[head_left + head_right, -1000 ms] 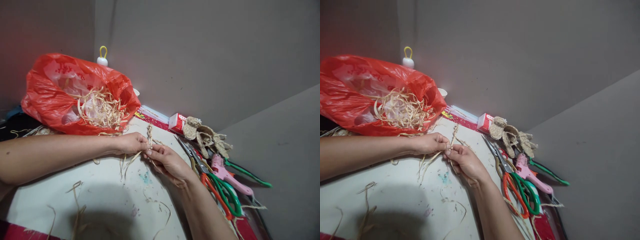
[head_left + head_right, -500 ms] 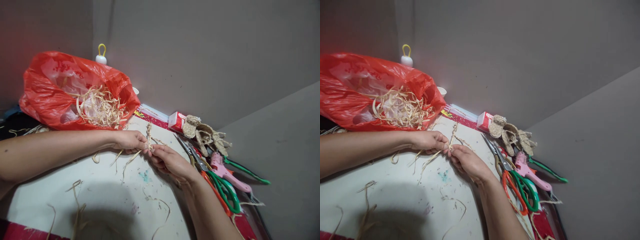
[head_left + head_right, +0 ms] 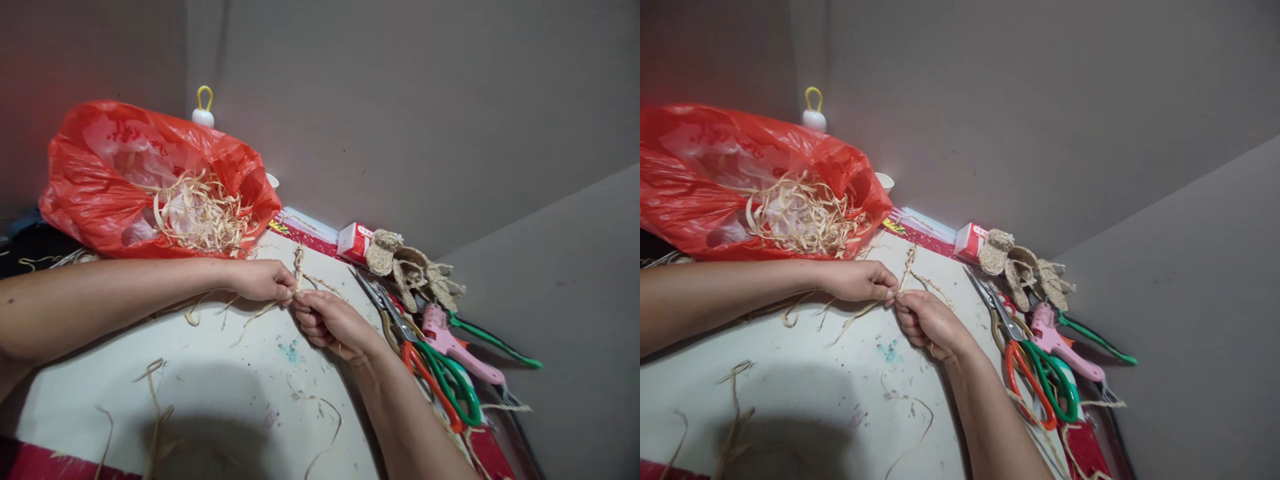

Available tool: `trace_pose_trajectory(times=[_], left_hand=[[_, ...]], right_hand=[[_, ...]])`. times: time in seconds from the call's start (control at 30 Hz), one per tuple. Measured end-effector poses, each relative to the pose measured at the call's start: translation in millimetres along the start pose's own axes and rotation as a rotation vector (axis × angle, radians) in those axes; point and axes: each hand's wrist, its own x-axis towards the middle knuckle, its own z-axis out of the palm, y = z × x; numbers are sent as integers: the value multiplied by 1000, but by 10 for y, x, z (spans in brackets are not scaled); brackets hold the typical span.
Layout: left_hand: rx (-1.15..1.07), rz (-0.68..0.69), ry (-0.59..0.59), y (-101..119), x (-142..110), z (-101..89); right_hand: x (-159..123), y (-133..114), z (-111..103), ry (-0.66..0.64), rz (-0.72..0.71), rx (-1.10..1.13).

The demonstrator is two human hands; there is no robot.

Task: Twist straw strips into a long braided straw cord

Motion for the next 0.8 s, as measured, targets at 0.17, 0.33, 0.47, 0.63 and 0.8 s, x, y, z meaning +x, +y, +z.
trace_pose_trajectory(times=[0.17,0.33,0.47,0.63,0.8], left_hand=[[-64,-166,-70,154,-48,-80],[-460,-375,-37,267,-68,78],[-441,-349,156,282,-97,377],[-88,-274,301,297,-148,499],[348,-164,417,303,-146,475]], right_hand=[[-1,9,55,133,-42,-88],[10,36,160,257,-104,-39],[24,70,203,218,-117,101],[22,98,238,202,-141,203],[8,84,270,205,-143,226]])
